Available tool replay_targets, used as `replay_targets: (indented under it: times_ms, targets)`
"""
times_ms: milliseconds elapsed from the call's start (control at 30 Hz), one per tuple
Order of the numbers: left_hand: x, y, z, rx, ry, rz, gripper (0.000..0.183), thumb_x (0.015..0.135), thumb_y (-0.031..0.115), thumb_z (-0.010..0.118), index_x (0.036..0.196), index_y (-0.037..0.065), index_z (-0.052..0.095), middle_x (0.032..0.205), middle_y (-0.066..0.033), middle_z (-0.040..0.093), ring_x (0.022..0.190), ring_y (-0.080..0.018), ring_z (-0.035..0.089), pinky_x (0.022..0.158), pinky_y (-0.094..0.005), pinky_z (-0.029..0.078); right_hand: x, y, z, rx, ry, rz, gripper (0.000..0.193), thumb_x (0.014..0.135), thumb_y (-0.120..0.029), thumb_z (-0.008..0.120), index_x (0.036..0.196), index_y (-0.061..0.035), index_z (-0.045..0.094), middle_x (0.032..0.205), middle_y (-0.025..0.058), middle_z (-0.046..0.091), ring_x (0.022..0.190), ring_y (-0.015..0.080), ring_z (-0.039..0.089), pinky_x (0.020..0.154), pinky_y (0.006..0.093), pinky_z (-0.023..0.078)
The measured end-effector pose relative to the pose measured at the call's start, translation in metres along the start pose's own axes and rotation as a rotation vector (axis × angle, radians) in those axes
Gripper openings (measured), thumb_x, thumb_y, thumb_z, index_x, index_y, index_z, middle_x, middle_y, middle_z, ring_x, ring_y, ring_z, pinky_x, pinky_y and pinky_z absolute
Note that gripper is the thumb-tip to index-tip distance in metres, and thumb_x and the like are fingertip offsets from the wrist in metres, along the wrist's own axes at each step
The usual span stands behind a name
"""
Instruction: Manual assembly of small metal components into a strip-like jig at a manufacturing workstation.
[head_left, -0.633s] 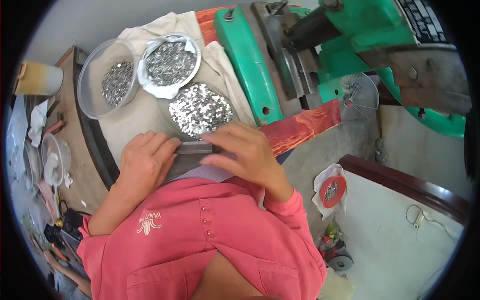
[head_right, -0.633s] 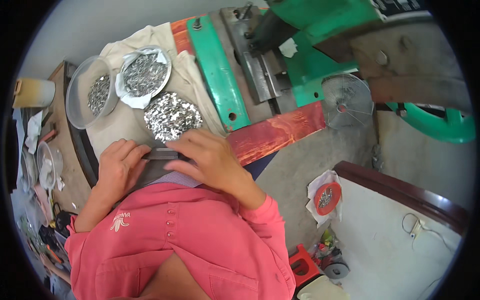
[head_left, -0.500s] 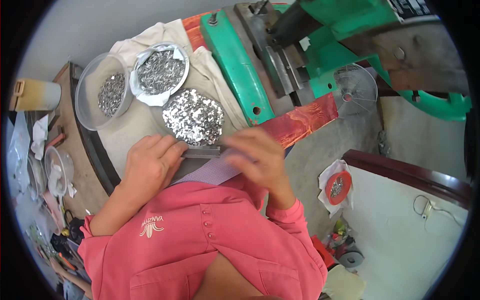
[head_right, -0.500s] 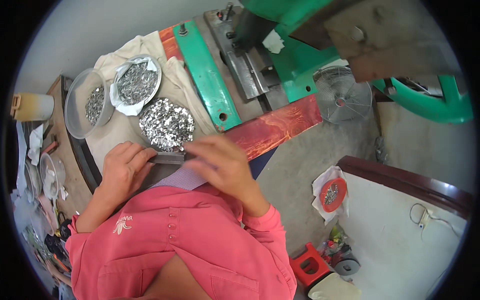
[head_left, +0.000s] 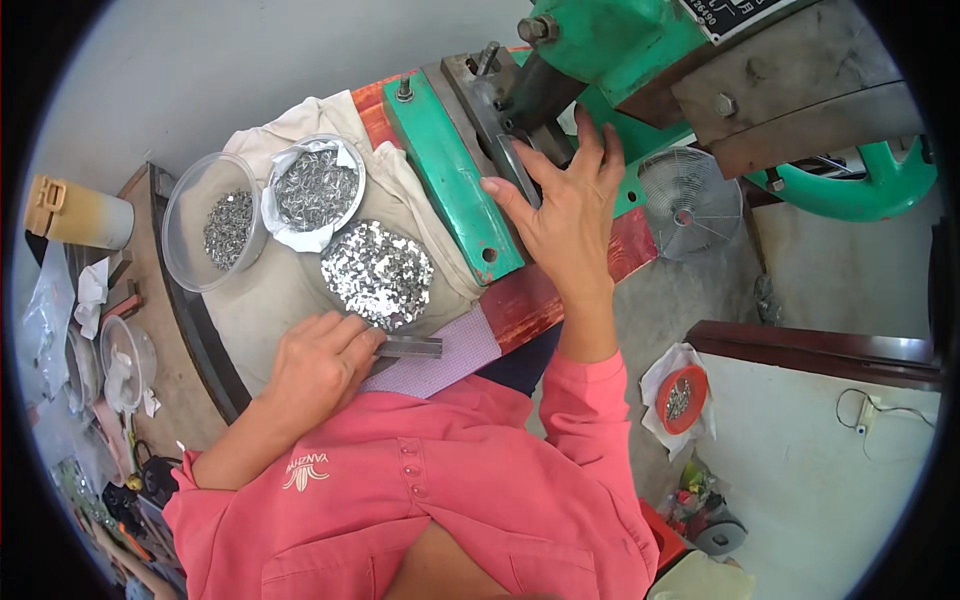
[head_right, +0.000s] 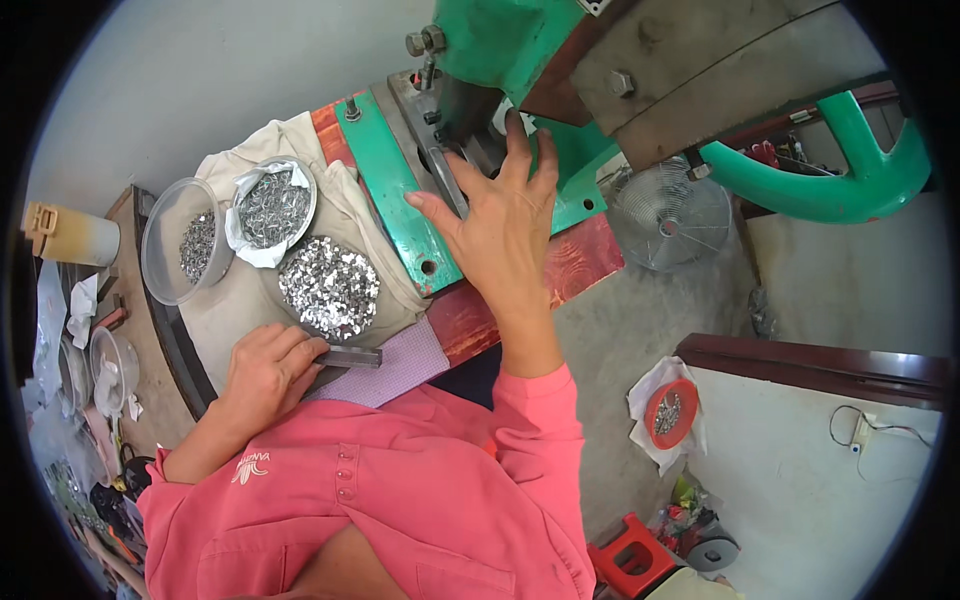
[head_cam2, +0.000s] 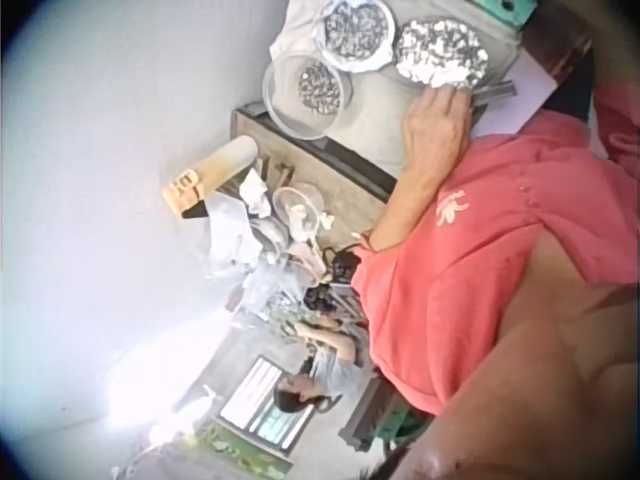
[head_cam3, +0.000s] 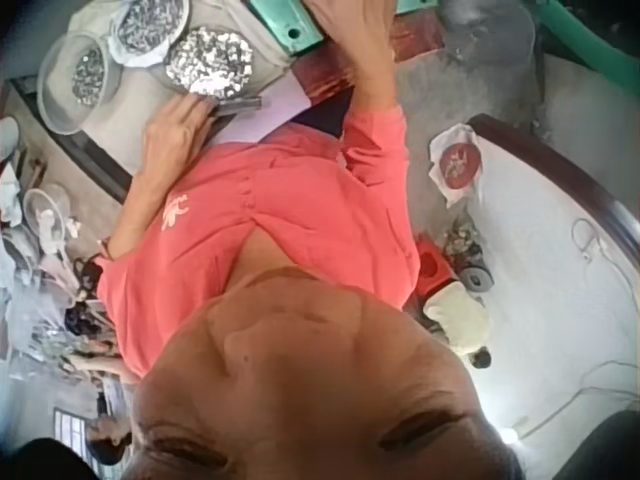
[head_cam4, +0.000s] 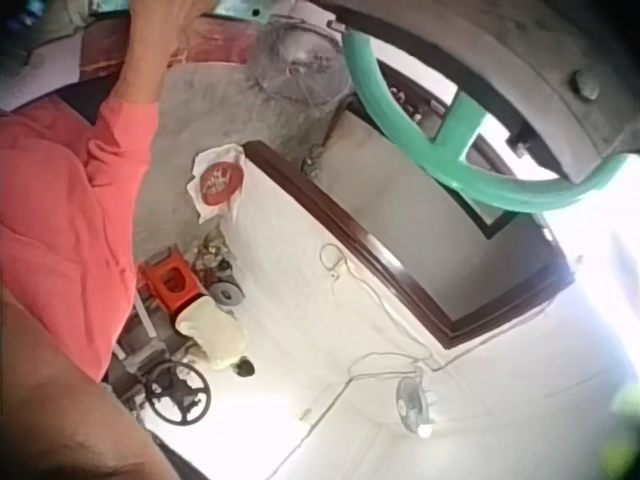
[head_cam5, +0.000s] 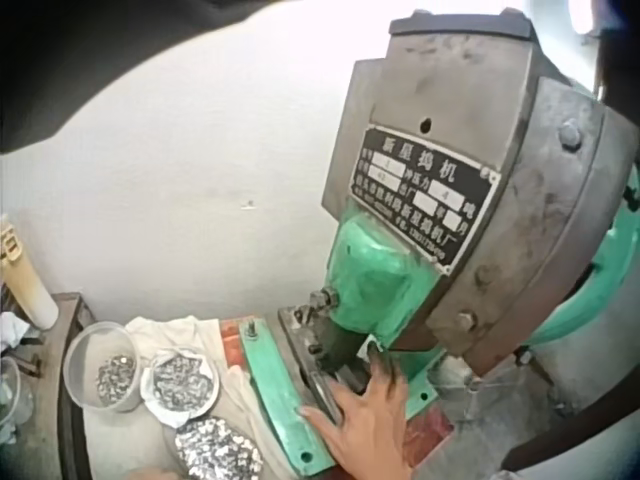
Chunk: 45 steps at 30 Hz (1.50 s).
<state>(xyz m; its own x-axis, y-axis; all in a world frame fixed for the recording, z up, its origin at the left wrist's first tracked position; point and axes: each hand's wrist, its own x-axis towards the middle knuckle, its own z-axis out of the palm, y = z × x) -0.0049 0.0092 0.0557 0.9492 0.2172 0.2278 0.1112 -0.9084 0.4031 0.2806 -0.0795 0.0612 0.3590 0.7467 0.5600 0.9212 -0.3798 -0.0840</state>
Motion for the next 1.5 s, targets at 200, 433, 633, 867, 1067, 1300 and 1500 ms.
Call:
replay_targets:
  times_ms: [200,433,633,867,1067,1300,1500]
  targets:
    - [0.003,-0.004,0.000,0.009,0.000,0.018,0.020,0.073,0.009,0.075,0.093,0.007,0.070,0.081,-0.0031,0.060,0.073,-0.0217,0.059,0.065,-0.0360,0.048,0.002,0.000,0.000,0.222,-0.057,0.070,0.057,0.073,-0.050,0.082,0.114,-0.0100,0.075,0.147,0.0253,0.037,0.133,0.0521,0.029,0.109,0.0571,0.034]
    - [0.033,-0.006,-0.008,0.039,0.062,0.068,0.016,0.077,0.009,0.071,0.092,0.006,0.070,0.081,-0.0041,0.061,0.074,-0.0210,0.060,0.065,-0.0347,0.048,-0.043,-0.011,-0.021,0.126,0.112,0.144,0.044,0.068,-0.032,0.088,0.101,-0.0065,0.072,0.139,0.0202,0.050,0.132,0.0463,0.033,0.109,0.0527,0.029]
    - [0.089,-0.004,-0.011,0.045,0.147,0.245,0.017,0.074,0.013,0.066,0.090,0.006,0.065,0.079,-0.0048,0.054,0.075,-0.0215,0.058,0.066,-0.0342,0.050,-0.092,-0.016,-0.056,0.762,0.027,0.189,0.046,0.065,-0.012,0.089,0.106,0.0019,0.074,0.116,0.0153,0.066,0.105,0.0265,0.064,0.092,0.0358,0.050]
    - [0.152,0.005,-0.007,0.010,0.164,0.494,0.018,0.072,0.008,0.070,0.090,0.005,0.065,0.080,-0.0044,0.058,0.074,-0.0229,0.059,0.062,-0.0369,0.049,-0.089,-0.008,-0.061,0.608,0.164,0.246,0.037,0.069,0.001,0.086,0.104,0.0012,0.074,0.098,0.0123,0.070,0.083,0.0203,0.068,0.071,0.0294,0.055]
    - [0.202,0.010,-0.009,0.100,0.184,0.657,0.015,0.072,0.012,0.066,0.086,0.006,0.065,0.080,-0.0036,0.055,0.077,-0.0219,0.059,0.065,-0.0342,0.051,-0.080,0.004,-0.054,0.481,0.348,0.229,0.028,0.075,0.003,0.082,0.100,0.0008,0.071,0.092,0.0107,0.068,0.075,0.0183,0.067,0.064,0.0281,0.053]
    - [0.230,0.004,0.001,0.175,0.076,0.732,0.011,0.076,0.014,0.062,0.084,0.006,0.064,0.083,-0.0035,0.058,0.087,-0.0214,0.062,0.072,-0.0343,0.054,-0.076,0.004,-0.034,0.428,0.384,0.318,0.026,0.076,0.002,0.082,0.099,0.0009,0.071,0.089,0.0101,0.068,0.073,0.0186,0.066,0.064,0.0284,0.053]
    - [0.232,0.007,0.002,0.208,-0.032,0.741,0.010,0.077,0.012,0.063,0.084,0.006,0.066,0.085,-0.0031,0.059,0.090,-0.0208,0.063,0.074,-0.0332,0.055,-0.088,-0.005,-0.033,0.504,0.348,0.426,0.023,0.078,0.003,0.081,0.098,0.0009,0.071,0.088,0.0091,0.067,0.068,0.0146,0.064,0.062,0.0269,0.052]
